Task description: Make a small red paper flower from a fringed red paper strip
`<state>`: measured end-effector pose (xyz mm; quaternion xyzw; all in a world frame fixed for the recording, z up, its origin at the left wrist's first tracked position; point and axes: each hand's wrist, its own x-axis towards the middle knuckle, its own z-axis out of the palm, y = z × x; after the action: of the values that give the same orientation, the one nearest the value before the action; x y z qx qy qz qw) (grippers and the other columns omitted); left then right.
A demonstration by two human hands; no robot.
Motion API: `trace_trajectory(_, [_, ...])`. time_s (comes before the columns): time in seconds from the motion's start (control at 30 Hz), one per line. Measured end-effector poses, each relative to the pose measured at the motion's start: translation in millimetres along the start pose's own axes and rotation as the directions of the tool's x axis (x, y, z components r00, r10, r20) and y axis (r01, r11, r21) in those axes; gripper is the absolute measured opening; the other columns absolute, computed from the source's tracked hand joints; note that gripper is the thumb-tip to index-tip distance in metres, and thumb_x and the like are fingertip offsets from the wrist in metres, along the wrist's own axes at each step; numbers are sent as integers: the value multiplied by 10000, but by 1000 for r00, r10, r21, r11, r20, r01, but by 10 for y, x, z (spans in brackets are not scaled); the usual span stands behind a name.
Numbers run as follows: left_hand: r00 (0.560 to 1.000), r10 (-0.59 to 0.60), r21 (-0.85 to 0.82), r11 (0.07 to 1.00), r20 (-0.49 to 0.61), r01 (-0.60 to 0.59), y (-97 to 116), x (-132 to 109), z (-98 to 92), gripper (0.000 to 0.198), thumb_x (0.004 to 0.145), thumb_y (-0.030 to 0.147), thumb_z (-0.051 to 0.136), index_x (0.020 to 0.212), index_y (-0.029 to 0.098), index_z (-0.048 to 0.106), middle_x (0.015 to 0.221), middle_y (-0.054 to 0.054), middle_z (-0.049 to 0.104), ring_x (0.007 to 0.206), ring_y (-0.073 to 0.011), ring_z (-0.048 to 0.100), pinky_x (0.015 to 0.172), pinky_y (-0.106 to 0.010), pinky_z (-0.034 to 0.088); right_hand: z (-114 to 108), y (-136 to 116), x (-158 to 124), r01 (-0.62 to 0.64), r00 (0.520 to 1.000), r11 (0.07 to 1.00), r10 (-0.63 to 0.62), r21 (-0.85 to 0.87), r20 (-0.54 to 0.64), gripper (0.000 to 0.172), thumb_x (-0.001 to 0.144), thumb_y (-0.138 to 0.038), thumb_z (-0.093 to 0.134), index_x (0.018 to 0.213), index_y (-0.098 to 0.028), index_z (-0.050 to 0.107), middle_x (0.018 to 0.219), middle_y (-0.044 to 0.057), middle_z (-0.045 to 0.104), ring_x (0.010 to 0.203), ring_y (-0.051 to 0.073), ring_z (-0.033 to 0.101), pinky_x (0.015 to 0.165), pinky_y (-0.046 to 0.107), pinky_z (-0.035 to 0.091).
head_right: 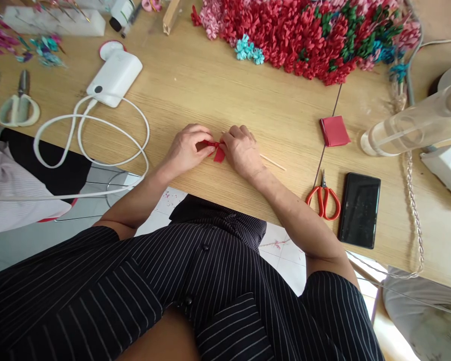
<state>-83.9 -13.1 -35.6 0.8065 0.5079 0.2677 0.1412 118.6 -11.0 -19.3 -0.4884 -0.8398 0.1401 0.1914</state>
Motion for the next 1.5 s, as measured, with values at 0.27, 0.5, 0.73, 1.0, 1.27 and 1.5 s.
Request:
trace_trajectory(0.27, [1000,19,31,999,-20,-19,-17,31,42,84,958,183,659,945,176,742,1095,-57,718,1101,-229,655,1035,-422,525,21,6,-5,3,1000,1000,-3,-24,15,237,1041,-233,496,1036,-197,731,1119,133,697,1096,294,590,965,462,505])
trace_trajectory(0.5, [999,51,21,998,-1,-51,-53,47,43,117,978,191,639,998,195,755,1098,-49,714,1104,-216,649,1002,-395,527,-15,-54,0,-21,999,999,23,-46,40,249,1050,-223,503,1054,-164,745,1146,147,708,1122,296,597,974,449,513])
trace_trajectory(0.73, [998,55,0,999,10,-55,-26,75,9,175,1010,204,596,1039,199,769,1072,-48,719,1082,-211,653,986,-379,534,-13,-51,5,-21,1000,999,22,-35,18,251,1044,-214,490,1029,-179,738,1121,131,707,1095,277,592,971,433,511])
trace_trajectory(1.0, [999,43,43,998,-3,-42,-54,107,79,172,997,214,589,980,215,761,1055,-47,705,1071,-230,640,972,-408,528,20,-24,9,-5,1000,999,5,-50,4,242,1038,-229,496,1018,-205,736,1092,119,700,1083,278,589,979,446,534])
trace_trajectory(1.27, [997,-7,68,998,-79,13,34,-15,-90,167,1012,205,590,1090,219,738,1133,-55,732,1133,-228,646,1033,-400,522,-136,121,-85,-58,998,998,58,16,-40,260,1059,-285,475,1125,-194,710,1158,165,670,1165,329,570,1038,526,499])
trace_trajectory(1.5, [992,15,110,994,-128,-1,114,-415,-139,121,982,220,660,893,212,741,971,-42,728,1000,-223,666,929,-402,543,-87,372,-117,-92,995,996,92,8,-41,209,1039,-296,528,980,-184,694,1029,155,668,1049,308,609,992,528,511])
